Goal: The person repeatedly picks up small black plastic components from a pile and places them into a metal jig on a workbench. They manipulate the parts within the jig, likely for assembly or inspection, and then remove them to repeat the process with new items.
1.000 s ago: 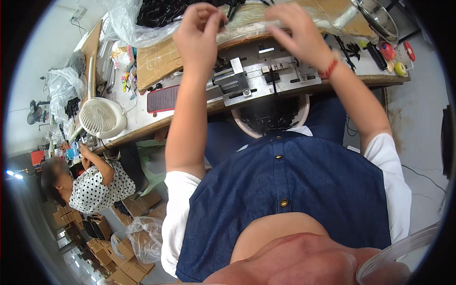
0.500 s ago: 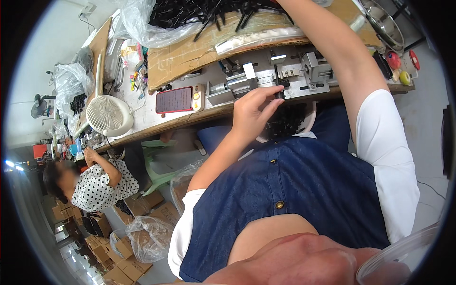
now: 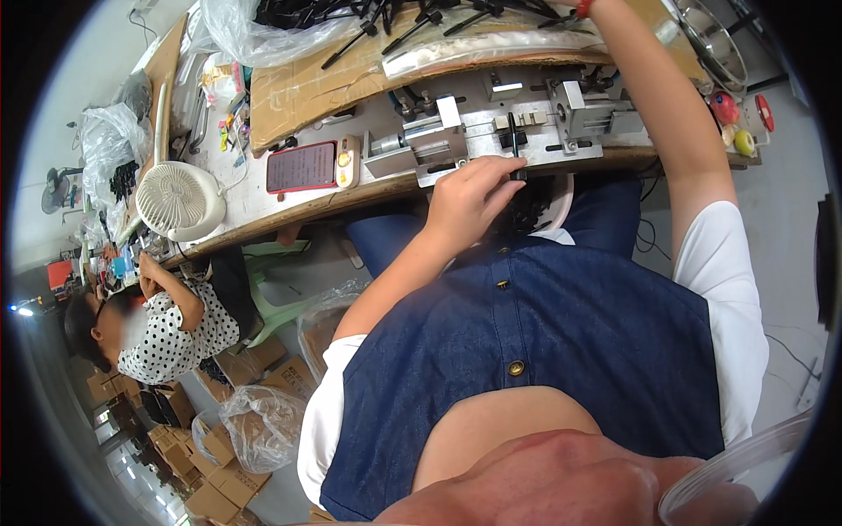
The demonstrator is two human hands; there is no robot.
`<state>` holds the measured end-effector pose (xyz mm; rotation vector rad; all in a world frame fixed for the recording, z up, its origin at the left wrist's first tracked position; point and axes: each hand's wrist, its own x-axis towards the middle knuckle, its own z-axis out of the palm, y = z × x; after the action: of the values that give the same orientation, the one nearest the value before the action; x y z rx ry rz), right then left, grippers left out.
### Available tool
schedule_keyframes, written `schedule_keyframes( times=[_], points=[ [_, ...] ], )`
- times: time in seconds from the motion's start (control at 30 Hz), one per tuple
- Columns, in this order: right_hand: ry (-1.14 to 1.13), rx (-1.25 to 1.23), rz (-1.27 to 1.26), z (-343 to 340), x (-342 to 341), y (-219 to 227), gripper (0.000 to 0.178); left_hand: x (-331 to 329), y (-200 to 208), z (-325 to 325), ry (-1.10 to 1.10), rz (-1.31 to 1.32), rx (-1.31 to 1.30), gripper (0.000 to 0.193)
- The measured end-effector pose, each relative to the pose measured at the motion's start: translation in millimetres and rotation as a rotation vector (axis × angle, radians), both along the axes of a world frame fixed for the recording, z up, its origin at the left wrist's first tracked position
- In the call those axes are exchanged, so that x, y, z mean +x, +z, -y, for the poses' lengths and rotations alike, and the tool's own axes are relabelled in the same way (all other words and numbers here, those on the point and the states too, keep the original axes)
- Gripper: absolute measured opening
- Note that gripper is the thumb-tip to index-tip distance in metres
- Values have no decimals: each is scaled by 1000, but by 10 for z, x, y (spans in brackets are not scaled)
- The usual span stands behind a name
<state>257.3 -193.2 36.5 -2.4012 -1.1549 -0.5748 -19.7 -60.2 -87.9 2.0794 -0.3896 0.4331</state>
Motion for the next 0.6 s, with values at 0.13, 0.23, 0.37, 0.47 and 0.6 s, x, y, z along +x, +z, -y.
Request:
schedule_keyframes(
  times=[0.13,0.23,0.37,0.47,0.6],
  points=[
    [235,-128,90,214,-143,89,19,21,-33,7,9,13,10,27],
    [295,-314,37,89,-286,-48,9,11,-66,-17,56,37,41,26],
    [247,-244,96,188,-250,-117,6,83,-29,83,86,45,70,24],
    [269,-8,-30,267,-240,-98,14,161,-100,140,145,100,108,22],
    [285,543,-422,422,-542,-152,33,243,-196,154,183,104,152,22]
  ],
)
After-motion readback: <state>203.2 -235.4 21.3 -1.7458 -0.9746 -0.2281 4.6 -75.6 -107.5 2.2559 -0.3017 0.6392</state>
